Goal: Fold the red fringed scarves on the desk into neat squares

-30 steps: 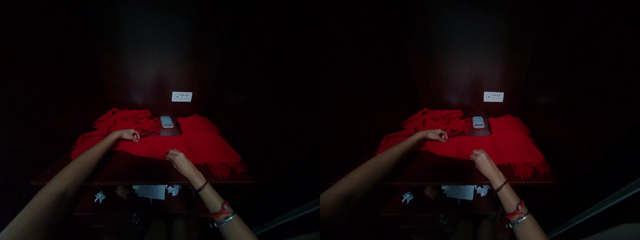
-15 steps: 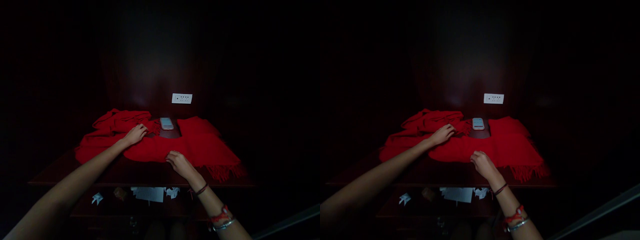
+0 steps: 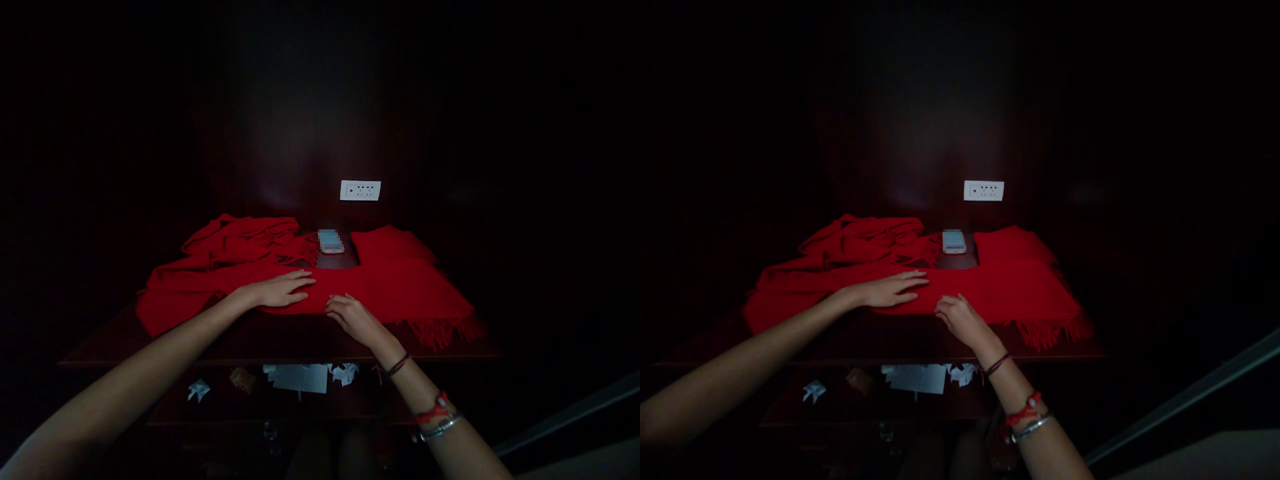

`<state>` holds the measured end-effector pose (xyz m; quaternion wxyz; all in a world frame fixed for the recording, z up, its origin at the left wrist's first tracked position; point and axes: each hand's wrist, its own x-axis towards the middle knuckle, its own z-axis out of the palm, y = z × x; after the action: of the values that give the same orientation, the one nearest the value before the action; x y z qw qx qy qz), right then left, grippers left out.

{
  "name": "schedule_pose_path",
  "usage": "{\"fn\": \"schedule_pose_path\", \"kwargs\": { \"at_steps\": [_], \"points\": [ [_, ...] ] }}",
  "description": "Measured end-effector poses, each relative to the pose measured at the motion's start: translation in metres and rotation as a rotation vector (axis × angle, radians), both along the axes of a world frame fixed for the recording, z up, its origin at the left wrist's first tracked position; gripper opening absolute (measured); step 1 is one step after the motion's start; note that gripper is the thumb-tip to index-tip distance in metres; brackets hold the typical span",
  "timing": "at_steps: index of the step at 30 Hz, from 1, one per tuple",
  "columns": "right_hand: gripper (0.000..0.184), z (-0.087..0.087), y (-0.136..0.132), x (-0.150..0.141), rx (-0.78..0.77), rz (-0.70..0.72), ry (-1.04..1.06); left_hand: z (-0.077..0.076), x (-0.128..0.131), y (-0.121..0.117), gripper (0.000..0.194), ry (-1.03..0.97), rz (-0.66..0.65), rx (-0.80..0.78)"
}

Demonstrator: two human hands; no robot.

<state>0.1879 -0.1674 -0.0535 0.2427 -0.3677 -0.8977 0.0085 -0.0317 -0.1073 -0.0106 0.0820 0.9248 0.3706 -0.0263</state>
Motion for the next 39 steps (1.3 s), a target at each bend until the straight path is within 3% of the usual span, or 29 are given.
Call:
{"fn": "schedule_pose_path", "kwargs": {
  "at_steps": [3, 5, 10, 16, 28, 34, 39],
  "points": [
    [0.015, 0.0, 0.001, -0.001, 0.019, -0.003, 0.023, -0.013, 0.003, -0.014, 0.063, 0.013, -0.086, -0.075],
    [0.016, 0.001, 0.0, -0.001, 0.025, -0.017, 0.042, -0.02, -0.003, -0.018, 0.064, -0.054, -0.113, -0.011],
    [0.015, 0.004, -0.001, 0.0, 0.049, -0.098, 0.089, -0.02, -0.005, -0.019, 0.033, -0.2, -0.194, 0.274],
    [0.015, 0.005, -0.001, 0.001, 0.105, -0.189, 0.067, -0.02, 0.008, -0.008, 0.023, -0.175, -0.289, 0.328],
    [0.013, 0.002, -0.012, 0.008, 0.022, -0.229, 0.005, -0.012, 0.008, -0.02, 0.027, -0.262, -0.251, 0.158],
    [0.028, -0.008, -0.022, 0.011, 0.014, -0.224, 0.015, -0.013, 0.011, -0.013, 0.036, -0.352, -0.177, 0.06],
    [0.037, -0.008, -0.021, 0.013, -0.028, -0.21, 0.011, -0.021, 0.025, 0.005, 0.041, -0.109, -0.217, 0.004]
  ]
}}
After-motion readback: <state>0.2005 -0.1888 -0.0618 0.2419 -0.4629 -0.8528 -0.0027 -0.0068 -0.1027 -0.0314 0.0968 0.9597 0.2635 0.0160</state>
